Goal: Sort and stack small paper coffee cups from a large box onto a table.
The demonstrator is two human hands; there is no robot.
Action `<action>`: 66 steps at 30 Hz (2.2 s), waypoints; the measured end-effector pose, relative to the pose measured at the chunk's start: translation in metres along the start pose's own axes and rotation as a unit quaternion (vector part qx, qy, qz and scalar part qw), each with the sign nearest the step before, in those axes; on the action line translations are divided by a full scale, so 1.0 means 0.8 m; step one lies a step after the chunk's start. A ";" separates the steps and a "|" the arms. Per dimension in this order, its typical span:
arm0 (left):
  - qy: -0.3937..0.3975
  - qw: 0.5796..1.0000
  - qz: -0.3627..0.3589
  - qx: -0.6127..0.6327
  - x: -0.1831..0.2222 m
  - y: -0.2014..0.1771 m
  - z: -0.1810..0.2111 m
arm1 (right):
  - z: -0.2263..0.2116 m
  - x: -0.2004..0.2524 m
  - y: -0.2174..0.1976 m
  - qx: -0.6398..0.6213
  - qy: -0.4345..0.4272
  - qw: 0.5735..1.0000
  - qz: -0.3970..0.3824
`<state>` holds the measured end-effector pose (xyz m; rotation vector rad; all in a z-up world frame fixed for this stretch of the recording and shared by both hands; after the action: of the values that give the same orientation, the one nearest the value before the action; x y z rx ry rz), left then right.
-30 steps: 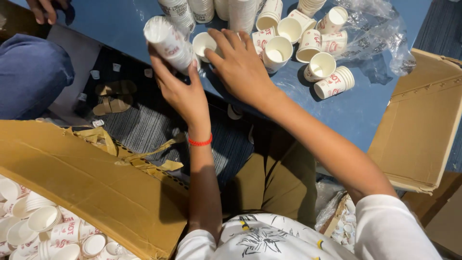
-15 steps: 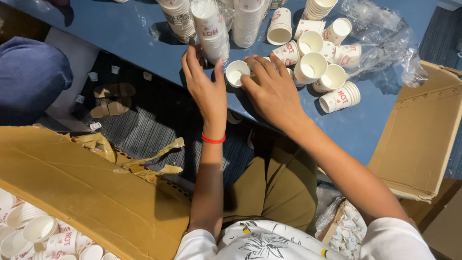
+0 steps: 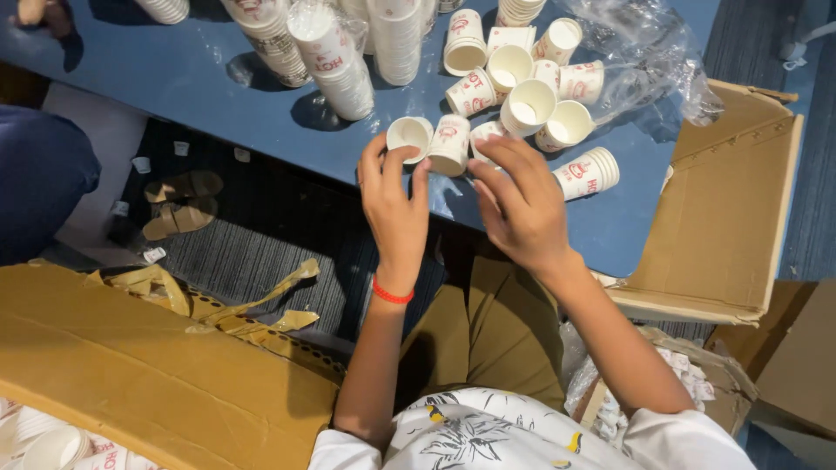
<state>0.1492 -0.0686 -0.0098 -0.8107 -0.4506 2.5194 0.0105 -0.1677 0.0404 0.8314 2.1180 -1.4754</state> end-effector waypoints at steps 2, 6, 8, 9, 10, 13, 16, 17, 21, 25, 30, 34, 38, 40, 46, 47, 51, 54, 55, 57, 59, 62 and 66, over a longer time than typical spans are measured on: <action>-0.001 1.000 0.010 0.021 0.010 -0.005 0.000 | 0.008 0.030 -0.026 0.049 0.065 0.996 0.043; 0.002 0.999 0.025 0.045 0.023 -0.001 0.010 | 0.027 0.059 -0.070 0.126 0.184 0.973 0.055; 0.018 1.000 0.013 0.022 0.022 0.010 0.015 | 0.028 0.059 -0.070 0.108 0.180 0.977 0.024; 0.034 0.999 0.006 -0.003 0.021 0.016 0.019 | 0.027 0.057 -0.068 0.087 0.171 0.981 -0.005; 0.034 0.999 0.005 -0.003 0.023 0.017 0.021 | 0.028 0.062 -0.068 0.087 0.172 0.981 -0.005; 0.046 0.999 -0.001 -0.006 0.029 0.020 0.026 | 0.037 0.077 -0.062 0.043 0.226 0.973 -0.030; 0.028 0.999 0.008 0.039 0.039 0.014 0.026 | 0.043 0.091 -0.064 0.082 0.280 0.957 -0.006; 0.005 0.998 0.013 0.062 0.043 0.011 0.024 | 0.044 0.094 -0.068 0.014 0.310 0.950 0.045; -0.087 0.975 0.015 0.203 0.058 0.017 0.014 | 0.041 0.111 -0.056 -0.244 0.330 0.901 0.142; -0.103 0.948 0.014 0.300 0.069 0.026 0.006 | 0.020 0.087 -0.039 -0.108 0.297 0.945 0.089; -0.108 0.925 0.004 0.365 0.078 0.028 -0.001 | 0.017 0.067 -0.037 -0.018 0.249 0.966 0.059; -0.142 0.916 0.006 0.375 0.076 0.030 -0.003 | 0.035 0.041 -0.062 -0.089 0.250 0.960 0.095; -0.151 0.902 -0.003 0.405 0.078 0.031 0.008 | 0.032 -0.035 -0.073 0.005 0.134 0.991 0.008; -0.152 0.897 -0.004 0.416 0.079 0.033 0.008 | 0.036 -0.054 -0.067 0.081 0.071 0.994 -0.032; -0.179 0.885 -0.019 0.430 0.084 0.034 0.006 | 0.075 -0.048 -0.049 0.002 0.132 0.983 -0.128; -0.187 0.880 -0.017 0.436 0.085 0.034 0.005 | 0.073 -0.047 -0.056 -0.019 0.122 0.989 -0.086; -0.197 0.870 -0.010 0.452 0.083 0.035 0.006 | 0.060 -0.040 -0.084 -0.297 0.214 0.928 0.073; -0.199 0.864 -0.007 0.463 0.085 0.037 0.005 | 0.086 0.022 -0.079 -0.432 0.256 0.848 0.168; -0.200 0.864 -0.008 0.463 0.086 0.037 0.006 | 0.082 0.036 -0.080 -0.431 0.258 0.848 0.169; -0.196 0.860 -0.006 0.472 0.085 0.037 0.009 | 0.083 0.069 -0.072 -0.643 0.307 0.665 0.223; -0.195 0.859 -0.007 0.474 0.085 0.037 0.008 | 0.070 0.073 -0.075 -0.653 0.321 0.651 0.217; -0.195 0.857 -0.005 0.477 0.087 0.037 0.007 | 0.055 0.073 -0.079 -0.638 0.315 0.674 0.200; -0.193 0.860 -0.002 0.472 0.090 0.040 0.008 | 0.069 0.092 -0.066 -0.586 0.316 0.724 0.181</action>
<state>0.0833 -0.0598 -0.0518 0.0817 0.6533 2.4376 -0.0789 -0.2160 0.0099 1.1212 2.4725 0.5503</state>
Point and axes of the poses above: each hand's wrist, its own x-axis away from the middle knuckle, its own y-axis out of the palm, z = x × y, the point moved 5 cm from there along -x, towards the middle knuckle, and after that the axes turned 3 degrees about -z, right-handed, at the moved point
